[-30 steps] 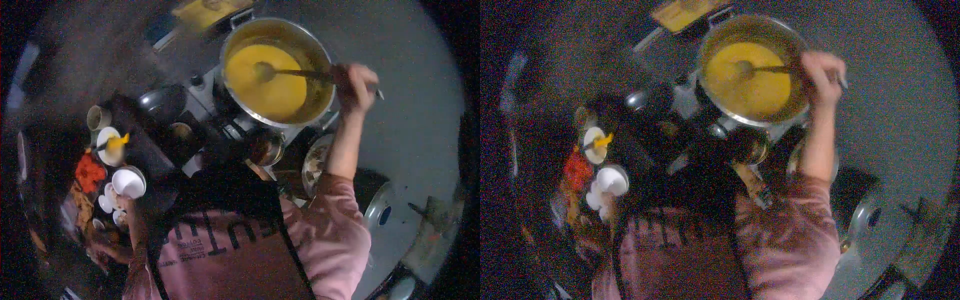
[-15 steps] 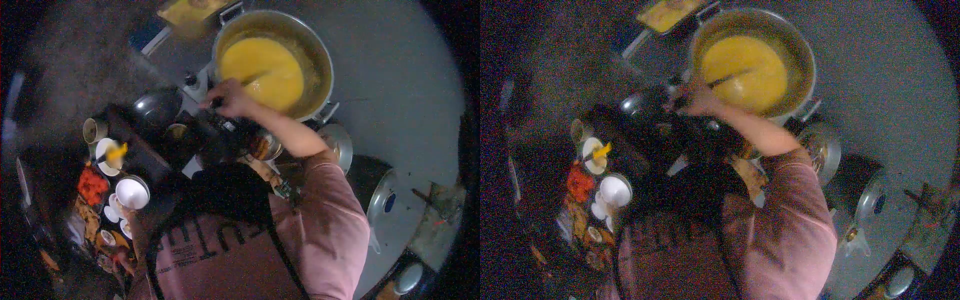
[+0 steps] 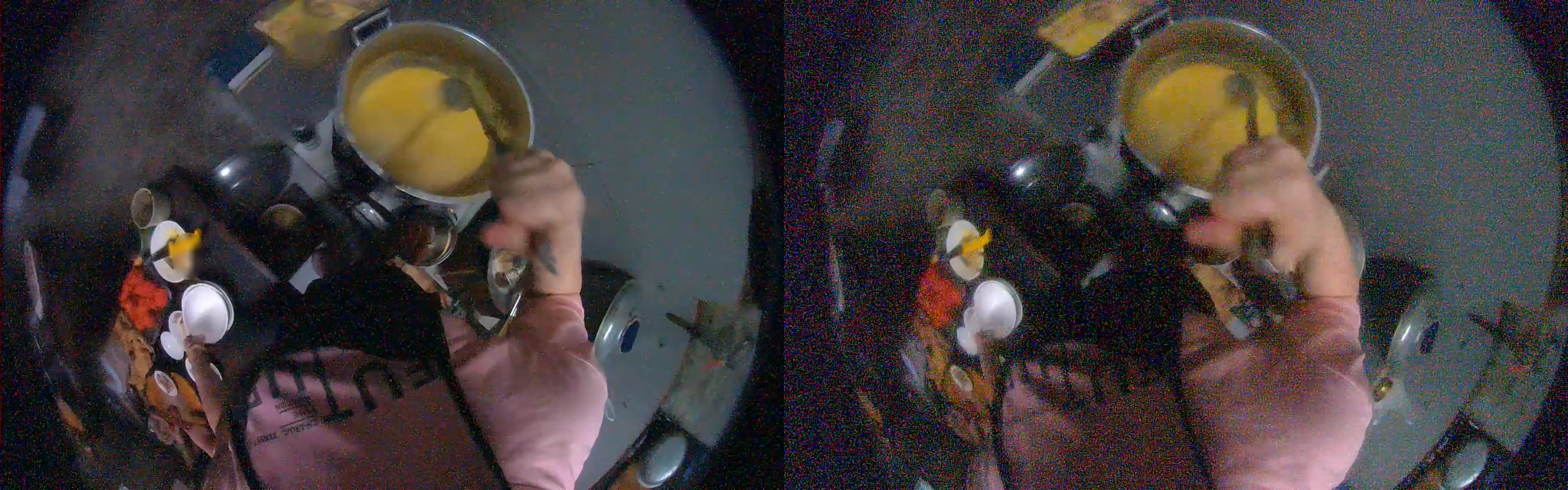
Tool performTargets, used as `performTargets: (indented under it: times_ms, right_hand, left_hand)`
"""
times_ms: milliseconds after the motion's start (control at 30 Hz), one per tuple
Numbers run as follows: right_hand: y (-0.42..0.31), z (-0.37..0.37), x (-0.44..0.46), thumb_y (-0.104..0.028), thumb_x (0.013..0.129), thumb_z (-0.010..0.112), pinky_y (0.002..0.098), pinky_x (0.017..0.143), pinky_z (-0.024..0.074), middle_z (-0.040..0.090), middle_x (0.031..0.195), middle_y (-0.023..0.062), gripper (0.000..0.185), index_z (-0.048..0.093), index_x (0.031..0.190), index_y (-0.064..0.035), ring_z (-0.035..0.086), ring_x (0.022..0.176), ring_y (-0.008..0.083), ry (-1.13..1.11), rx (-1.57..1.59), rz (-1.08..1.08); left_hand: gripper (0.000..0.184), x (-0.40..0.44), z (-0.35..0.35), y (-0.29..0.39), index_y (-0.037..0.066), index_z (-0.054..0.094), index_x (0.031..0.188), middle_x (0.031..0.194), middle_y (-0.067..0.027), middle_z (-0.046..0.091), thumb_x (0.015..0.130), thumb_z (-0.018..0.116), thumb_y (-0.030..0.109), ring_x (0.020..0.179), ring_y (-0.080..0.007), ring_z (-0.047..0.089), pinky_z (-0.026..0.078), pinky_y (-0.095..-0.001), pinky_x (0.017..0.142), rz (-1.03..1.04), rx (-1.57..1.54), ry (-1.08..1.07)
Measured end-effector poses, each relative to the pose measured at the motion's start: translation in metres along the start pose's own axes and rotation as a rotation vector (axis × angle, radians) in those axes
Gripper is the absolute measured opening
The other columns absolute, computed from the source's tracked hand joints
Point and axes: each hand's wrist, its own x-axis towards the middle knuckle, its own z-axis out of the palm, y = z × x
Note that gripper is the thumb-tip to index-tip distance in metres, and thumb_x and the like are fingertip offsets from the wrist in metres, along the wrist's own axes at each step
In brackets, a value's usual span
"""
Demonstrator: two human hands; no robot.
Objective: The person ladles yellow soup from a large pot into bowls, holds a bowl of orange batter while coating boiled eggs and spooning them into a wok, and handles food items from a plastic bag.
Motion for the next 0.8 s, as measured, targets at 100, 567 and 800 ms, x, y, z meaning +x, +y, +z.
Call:
performTargets:
  times_ms: [100, 567, 800]
  right_hand:
    - [0.049, 0.016, 0.000, -0.010, 0.070, 0.062, 0.0296, 0.041, 0.0259, 0.034, 0.045, 0.0091, 0.035, 0.037, 0.046, -0.0023, 0.038, 0.040, 0.0232, 0.015, -0.324, 0.201]
    - [0.223, 0.157, 0.018, -0.021, 0.070, 0.065, 0.0251, 0.051, 0.0401, 0.059, 0.061, 0.0066, 0.021, 0.061, 0.067, -0.0005, 0.051, 0.053, 0.0104, 0.444, -0.113, 0.587]
    - [0.147, 0.138, 0.032, -0.018, 0.069, 0.066, 0.0236, 0.056, 0.0425, 0.057, 0.057, 0.0040, 0.016, 0.062, 0.067, -0.0034, 0.053, 0.055, 0.0106, 0.524, 0.116, 0.438]
  left_hand:
    - [0.025, -0.008, -0.007, -0.005, 0.000, 0.055, 0.091, 0.072, -0.0098, 0.056, 0.068, 0.050, 0.008, 0.056, -0.0217, 0.054, 0.043, -0.0286, 0.048, -0.129, -0.216, -0.075]
    - [0.031, -0.175, -0.044, 0.139, -0.001, 0.051, 0.095, 0.071, -0.0065, 0.056, 0.067, 0.054, 0.011, 0.054, -0.0147, 0.053, 0.039, -0.0216, 0.040, -0.082, -1.148, -0.132]
    - [0.064, -0.154, -0.027, 0.273, 0.004, 0.028, 0.125, 0.120, -0.0202, 0.039, 0.065, 0.046, -0.008, 0.110, -0.0341, 0.038, 0.031, -0.0337, 0.092, 1.022, -0.047, 0.498]
